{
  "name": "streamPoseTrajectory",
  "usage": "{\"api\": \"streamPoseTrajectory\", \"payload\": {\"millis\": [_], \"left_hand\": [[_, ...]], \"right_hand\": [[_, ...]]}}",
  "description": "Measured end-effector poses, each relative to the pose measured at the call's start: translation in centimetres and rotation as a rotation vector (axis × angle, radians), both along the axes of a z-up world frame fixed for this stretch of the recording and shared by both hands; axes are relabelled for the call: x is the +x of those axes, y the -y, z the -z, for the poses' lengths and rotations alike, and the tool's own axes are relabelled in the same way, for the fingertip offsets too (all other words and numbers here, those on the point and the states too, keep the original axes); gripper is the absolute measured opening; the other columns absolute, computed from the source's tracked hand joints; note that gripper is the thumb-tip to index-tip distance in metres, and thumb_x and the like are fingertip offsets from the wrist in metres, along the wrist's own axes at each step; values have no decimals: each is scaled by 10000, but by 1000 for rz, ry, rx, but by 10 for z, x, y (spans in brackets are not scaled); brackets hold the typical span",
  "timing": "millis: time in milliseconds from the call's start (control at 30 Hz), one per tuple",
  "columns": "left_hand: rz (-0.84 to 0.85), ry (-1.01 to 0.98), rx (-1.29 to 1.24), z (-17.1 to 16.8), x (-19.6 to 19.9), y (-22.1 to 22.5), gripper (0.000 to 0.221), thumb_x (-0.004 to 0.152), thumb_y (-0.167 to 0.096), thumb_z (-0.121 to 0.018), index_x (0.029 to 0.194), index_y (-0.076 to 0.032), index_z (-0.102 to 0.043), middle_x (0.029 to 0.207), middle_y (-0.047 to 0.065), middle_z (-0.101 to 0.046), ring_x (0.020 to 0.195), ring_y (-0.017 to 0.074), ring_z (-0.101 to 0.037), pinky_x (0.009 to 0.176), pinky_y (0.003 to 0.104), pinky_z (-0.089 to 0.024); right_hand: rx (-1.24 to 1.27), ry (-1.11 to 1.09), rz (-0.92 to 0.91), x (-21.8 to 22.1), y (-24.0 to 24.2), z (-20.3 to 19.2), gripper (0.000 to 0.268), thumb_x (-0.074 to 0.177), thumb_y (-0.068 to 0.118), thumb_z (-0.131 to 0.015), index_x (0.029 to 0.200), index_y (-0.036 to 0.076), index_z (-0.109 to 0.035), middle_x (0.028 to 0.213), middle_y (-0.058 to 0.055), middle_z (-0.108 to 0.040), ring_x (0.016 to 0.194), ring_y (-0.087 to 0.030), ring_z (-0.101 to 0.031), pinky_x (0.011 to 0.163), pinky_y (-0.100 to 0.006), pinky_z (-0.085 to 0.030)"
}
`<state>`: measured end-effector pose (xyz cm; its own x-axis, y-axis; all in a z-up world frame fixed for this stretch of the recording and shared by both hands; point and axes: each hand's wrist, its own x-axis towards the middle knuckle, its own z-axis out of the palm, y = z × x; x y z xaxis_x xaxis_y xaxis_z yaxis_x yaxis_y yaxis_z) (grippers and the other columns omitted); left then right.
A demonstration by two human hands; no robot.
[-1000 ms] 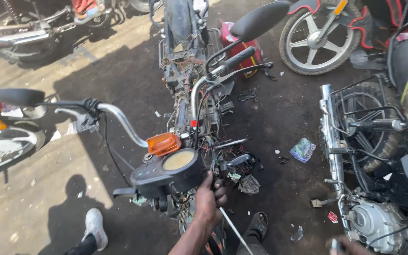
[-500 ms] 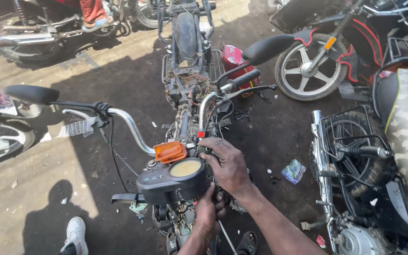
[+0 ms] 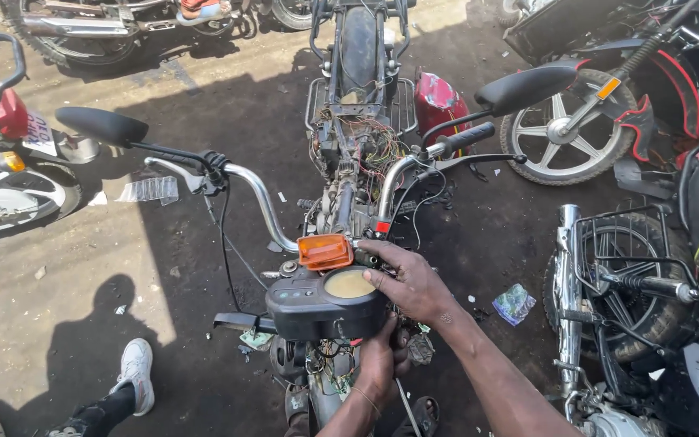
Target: Repairing and connecting electrical wiring on a motorcycle using pliers and a screwdriver.
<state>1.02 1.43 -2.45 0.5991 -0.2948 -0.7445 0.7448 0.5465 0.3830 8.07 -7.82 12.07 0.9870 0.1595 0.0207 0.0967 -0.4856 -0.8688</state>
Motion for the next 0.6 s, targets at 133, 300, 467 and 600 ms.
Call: {"api": "streamPoseTrajectory", "payload": {"millis": [133,300,467,600], "left_hand": [[1,20,-45,0,0,-2,319,1014,-327,-667,819,-123,-518,633,39,-491,407,61,-204,386,231,-108],[43,26,-71,4,-3,-7,294,1001,-353,-672,856,-118,-572,646,22,-532,408,53,-190,391,236,-83],[18,5,-213,13,-6,-5,394,1019,-365,-641,747,-94,-554,650,8,-562,378,34,-213,369,214,-86],[22,13,-161,-7,-4,-8,206,997,-314,-657,917,-154,-555,679,22,-586,402,35,-223,382,202,-93]], "right_hand": [[245,-16,121,-16,16,5,479,946,176,-604,1412,72,-579,1447,-125,-626,1361,-236,-587,1151,-379,-464],[318,41,457,-61,30,26,284,968,183,-605,1208,59,-693,1122,-86,-775,1078,-177,-718,968,-323,-579],[109,-672,638,-146,10,63,300,966,442,-618,951,143,-645,836,-4,-690,743,-146,-623,660,-308,-504],[949,-1019,600,-212,-6,151,200,1002,164,-666,1088,11,-571,804,-262,-698,614,-341,-644,543,-403,-484]]}}
